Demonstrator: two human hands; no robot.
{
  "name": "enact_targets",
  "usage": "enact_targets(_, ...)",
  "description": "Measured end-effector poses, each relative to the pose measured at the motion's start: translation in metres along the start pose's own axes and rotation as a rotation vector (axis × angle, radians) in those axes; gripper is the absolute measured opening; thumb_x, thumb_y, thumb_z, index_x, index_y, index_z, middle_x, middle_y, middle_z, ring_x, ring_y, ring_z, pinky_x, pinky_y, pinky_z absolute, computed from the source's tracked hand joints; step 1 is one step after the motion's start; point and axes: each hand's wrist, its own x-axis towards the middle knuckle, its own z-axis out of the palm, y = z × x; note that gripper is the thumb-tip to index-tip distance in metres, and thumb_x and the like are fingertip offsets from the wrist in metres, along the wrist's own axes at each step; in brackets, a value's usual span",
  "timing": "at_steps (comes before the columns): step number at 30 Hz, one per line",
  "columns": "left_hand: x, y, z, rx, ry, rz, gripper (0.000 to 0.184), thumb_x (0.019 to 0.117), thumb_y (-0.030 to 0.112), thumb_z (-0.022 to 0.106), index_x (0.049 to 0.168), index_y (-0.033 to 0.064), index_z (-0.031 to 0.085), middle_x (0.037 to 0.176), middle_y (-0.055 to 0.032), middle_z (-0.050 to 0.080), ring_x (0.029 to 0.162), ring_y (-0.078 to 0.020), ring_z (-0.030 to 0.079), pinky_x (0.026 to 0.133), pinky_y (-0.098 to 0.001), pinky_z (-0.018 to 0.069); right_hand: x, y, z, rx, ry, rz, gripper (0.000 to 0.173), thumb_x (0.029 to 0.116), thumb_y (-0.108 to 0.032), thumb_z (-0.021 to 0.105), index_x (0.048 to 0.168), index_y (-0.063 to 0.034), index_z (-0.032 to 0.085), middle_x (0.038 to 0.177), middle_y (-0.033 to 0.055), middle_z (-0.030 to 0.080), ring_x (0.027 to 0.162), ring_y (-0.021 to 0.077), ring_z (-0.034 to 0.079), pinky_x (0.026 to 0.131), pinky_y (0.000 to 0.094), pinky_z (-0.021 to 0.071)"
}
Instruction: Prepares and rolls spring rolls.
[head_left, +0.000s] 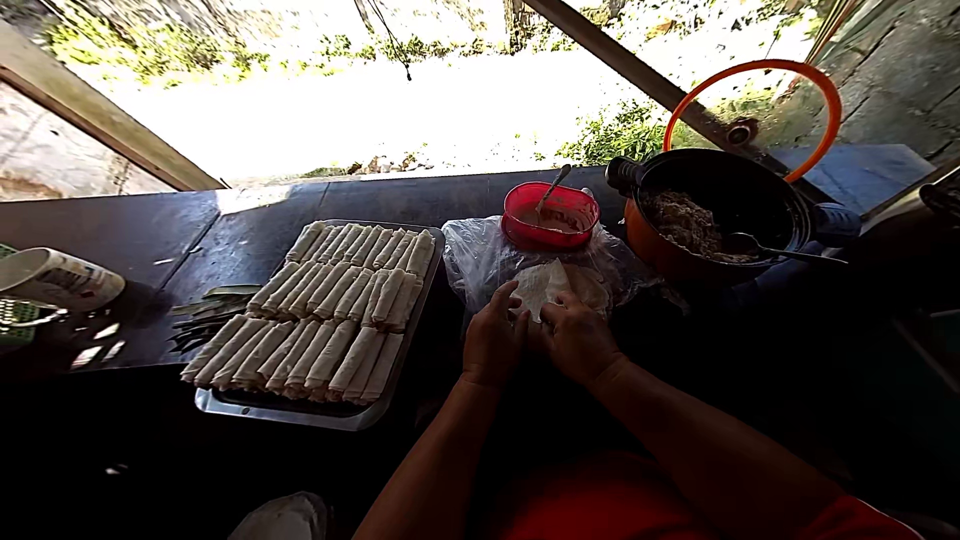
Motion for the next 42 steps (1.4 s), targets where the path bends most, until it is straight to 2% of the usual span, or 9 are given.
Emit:
enact_targets(8,0.008,-0.003,0.007,-0.128,-0.042,0.033,0.038,0.0996,0.008,0.059,0.137,0.0125,0.062,0.114,-0.0002,0.075,0.103,-0.0056,0.072,0.094,-0.0286,0.0598,-0.001,0.004,-0.002,0.008,-0.023,-0.005,0.024,0.0993,-0.029,0.054,0.11,-0.0178,0.072,0.132,0.0104,0.062,0.12,0.0285,0.062,0.095,0.0525,0.0533)
enact_targets(14,0.008,-0.009,0.01,-0.187,-0.097,0.057,0.041,0.0952,0.012,0.069,0.135,0.0126,0.063,0.111,0.0036,0.076,0.102,-0.0031,0.072,0.093,-0.028,0.06,-0.002,0.006,0.002,0.006,-0.007,-0.029,0.024,0.0994,-0.027,0.055,0.113,-0.0193,0.073,0.136,0.0104,0.062,0.124,0.0298,0.061,0.099,0.0543,0.0514)
enact_targets(18,0.011,-0.014,0.013,-0.118,-0.101,0.124,0.034,0.0989,0.022,0.065,0.133,0.0177,0.064,0.108,0.0084,0.077,0.102,-0.0056,0.072,0.096,-0.039,0.0571,-0.003,0.011,0.003,0.008,0.003,-0.064,0.024,0.0987,-0.027,0.056,0.112,-0.0194,0.074,0.134,0.0111,0.063,0.123,0.0294,0.061,0.099,0.0535,0.0518)
enact_targets(23,0.013,-0.018,0.015,-0.077,-0.124,0.169,0.032,0.0995,0.025,0.065,0.131,0.0212,0.065,0.108,0.012,0.077,0.106,-0.0035,0.069,0.104,-0.0441,0.0501,-0.004,0.026,-0.003,0.025,-0.018,-0.144,0.029,0.099,-0.021,0.055,0.12,-0.0256,0.074,0.133,0.0067,0.065,0.122,0.0241,0.063,0.1,0.0499,0.0514)
enact_targets(29,0.015,-0.019,0.013,-0.065,-0.166,0.204,0.028,0.1013,0.027,0.06,0.128,0.0229,0.067,0.107,0.0129,0.076,0.106,-0.0036,0.068,0.105,-0.0463,0.0483,0.004,0.059,-0.013,0.162,0.049,-0.252,0.043,0.0929,-0.006,0.061,0.134,-0.0161,0.066,0.126,0.0047,0.072,0.117,0.0193,0.068,0.103,0.0431,0.0542)
enact_targets(32,0.014,-0.021,0.009,-0.068,-0.211,0.26,0.036,0.1017,0.023,0.057,0.137,0.0244,0.062,0.115,0.0135,0.074,0.113,-0.0041,0.067,0.106,-0.0481,0.0473,0.011,0.075,-0.017,0.249,-0.001,-0.265,0.036,0.0947,-0.008,0.063,0.13,-0.0136,0.067,0.119,0.0048,0.074,0.114,0.0165,0.069,0.104,0.0386,0.0537)
enact_targets(35,0.012,-0.023,0.005,-0.038,-0.248,0.315,0.038,0.1025,0.023,0.054,0.14,0.0263,0.059,0.118,0.015,0.073,0.116,-0.0039,0.065,0.108,-0.0484,0.0453,0.017,0.087,-0.017,0.273,0.021,-0.328,0.022,0.0994,-0.015,0.06,0.117,-0.0143,0.074,0.11,0.0027,0.075,0.107,0.0123,0.069,0.101,0.0342,0.0546)
enact_targets(37,0.01,-0.022,0.003,-0.009,-0.264,0.345,0.041,0.1015,0.024,0.053,0.143,0.0257,0.057,0.12,0.0144,0.073,0.118,-0.0043,0.064,0.109,-0.0481,0.0441,0.021,0.091,-0.018,0.26,0.016,-0.376,0.022,0.102,-0.019,0.057,0.111,-0.0158,0.077,0.108,0.0011,0.075,0.107,0.0107,0.069,0.101,0.0326,0.0538)
enact_targets(42,0.01,-0.02,0.002,-0.028,-0.269,0.321,0.051,0.0958,0.038,0.067,0.144,0.0251,0.056,0.116,0.0149,0.073,0.114,-0.0029,0.064,0.109,-0.0461,0.043,0.031,0.094,-0.026,0.251,-0.056,-0.414,0.023,0.1044,-0.02,0.055,0.109,-0.0144,0.076,0.106,0.0016,0.075,0.105,0.0111,0.069,0.098,0.033,0.0541)
